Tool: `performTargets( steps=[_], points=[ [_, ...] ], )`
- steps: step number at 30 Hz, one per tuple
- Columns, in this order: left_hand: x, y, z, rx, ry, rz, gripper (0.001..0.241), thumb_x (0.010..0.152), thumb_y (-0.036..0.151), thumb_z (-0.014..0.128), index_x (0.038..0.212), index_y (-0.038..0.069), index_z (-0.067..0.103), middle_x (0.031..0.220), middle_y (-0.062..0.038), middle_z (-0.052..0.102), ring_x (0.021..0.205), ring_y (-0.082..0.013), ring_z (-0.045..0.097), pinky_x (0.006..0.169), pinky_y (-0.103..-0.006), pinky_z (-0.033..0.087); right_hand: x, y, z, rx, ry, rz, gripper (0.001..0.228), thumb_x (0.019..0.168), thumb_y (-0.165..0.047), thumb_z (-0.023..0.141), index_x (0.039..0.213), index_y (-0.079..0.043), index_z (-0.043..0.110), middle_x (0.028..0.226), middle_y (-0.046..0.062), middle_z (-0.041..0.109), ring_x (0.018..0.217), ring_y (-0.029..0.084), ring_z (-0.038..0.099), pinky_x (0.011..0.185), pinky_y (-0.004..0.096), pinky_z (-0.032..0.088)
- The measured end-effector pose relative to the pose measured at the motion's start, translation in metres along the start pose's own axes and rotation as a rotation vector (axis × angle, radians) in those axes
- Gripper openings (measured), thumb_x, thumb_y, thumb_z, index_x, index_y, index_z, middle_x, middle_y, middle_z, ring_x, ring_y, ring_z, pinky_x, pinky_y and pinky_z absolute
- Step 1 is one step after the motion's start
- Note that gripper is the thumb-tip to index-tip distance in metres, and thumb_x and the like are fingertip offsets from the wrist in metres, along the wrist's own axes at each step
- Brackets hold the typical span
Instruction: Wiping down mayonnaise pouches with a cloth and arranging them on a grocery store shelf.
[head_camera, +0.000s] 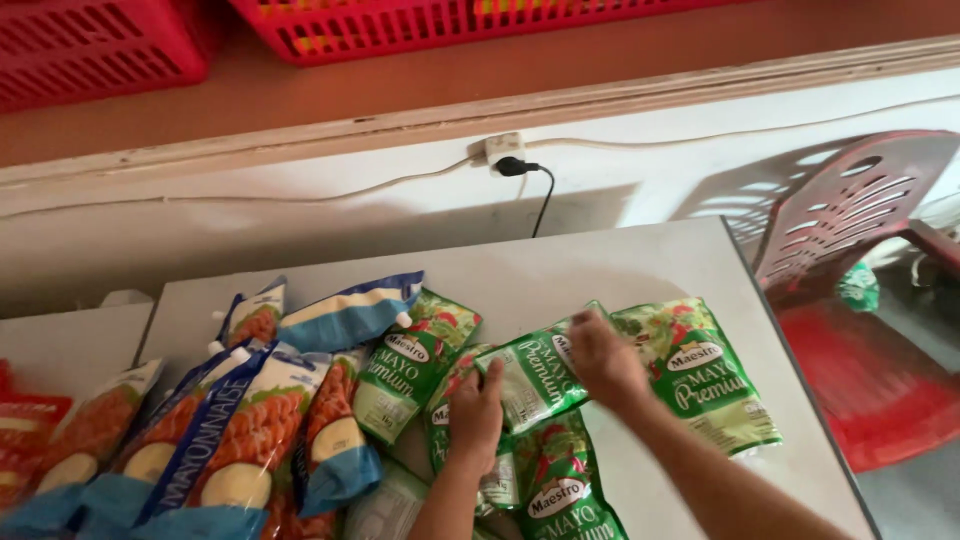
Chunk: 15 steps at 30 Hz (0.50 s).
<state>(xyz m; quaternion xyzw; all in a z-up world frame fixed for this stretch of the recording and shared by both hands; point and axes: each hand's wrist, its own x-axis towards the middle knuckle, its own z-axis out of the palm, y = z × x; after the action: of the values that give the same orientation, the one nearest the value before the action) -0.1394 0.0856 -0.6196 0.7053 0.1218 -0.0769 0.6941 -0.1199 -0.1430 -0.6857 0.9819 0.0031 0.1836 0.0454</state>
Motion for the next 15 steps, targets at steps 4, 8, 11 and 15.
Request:
performTargets(
  steps=[4,8,11,15],
  points=[
    [0.004,-0.01,0.006,0.114,0.05,-0.139,0.042,0.102,0.037,0.055,0.09,0.001,0.073,0.083,-0.017,0.068,0.071,-0.0255,0.06,0.07,-0.0448,0.049,-0.006,-0.065,-0.067,0.965,-0.017,-0.08,0.03,0.099,-0.016,0.058,0.125,-0.003,0.064,0.123,0.019,0.068,0.117,0.036,0.064,0.095,0.045,0.053],
    [0.02,-0.066,0.003,0.516,0.122,0.381,0.041,0.108,0.034,0.054,0.092,0.001,0.074,0.087,-0.019,0.07,0.078,-0.0335,0.065,0.073,-0.0468,0.047,0.046,-0.046,-0.144,0.776,-0.53,0.165,0.037,0.097,-0.033,0.059,0.124,-0.008,0.066,0.118,0.016,0.074,0.112,0.032,0.07,0.096,0.042,0.056],
    [-0.004,-0.011,0.008,0.083,0.019,-0.05,0.042,0.102,0.036,0.055,0.091,-0.001,0.071,0.08,-0.018,0.072,0.073,-0.0288,0.064,0.071,-0.0448,0.051,0.03,0.003,-0.067,0.661,-0.207,0.074,0.051,0.096,-0.038,0.061,0.132,-0.001,0.06,0.129,0.025,0.062,0.118,0.043,0.061,0.102,0.049,0.047],
    [0.001,-0.018,0.008,0.197,0.057,0.12,0.043,0.103,0.036,0.053,0.09,-0.001,0.071,0.078,-0.015,0.072,0.071,-0.0255,0.066,0.071,-0.0429,0.051,0.031,0.034,-0.005,0.537,0.073,0.135,0.051,0.099,-0.036,0.056,0.135,0.0,0.059,0.139,0.027,0.058,0.132,0.045,0.051,0.108,0.053,0.037]
  ],
)
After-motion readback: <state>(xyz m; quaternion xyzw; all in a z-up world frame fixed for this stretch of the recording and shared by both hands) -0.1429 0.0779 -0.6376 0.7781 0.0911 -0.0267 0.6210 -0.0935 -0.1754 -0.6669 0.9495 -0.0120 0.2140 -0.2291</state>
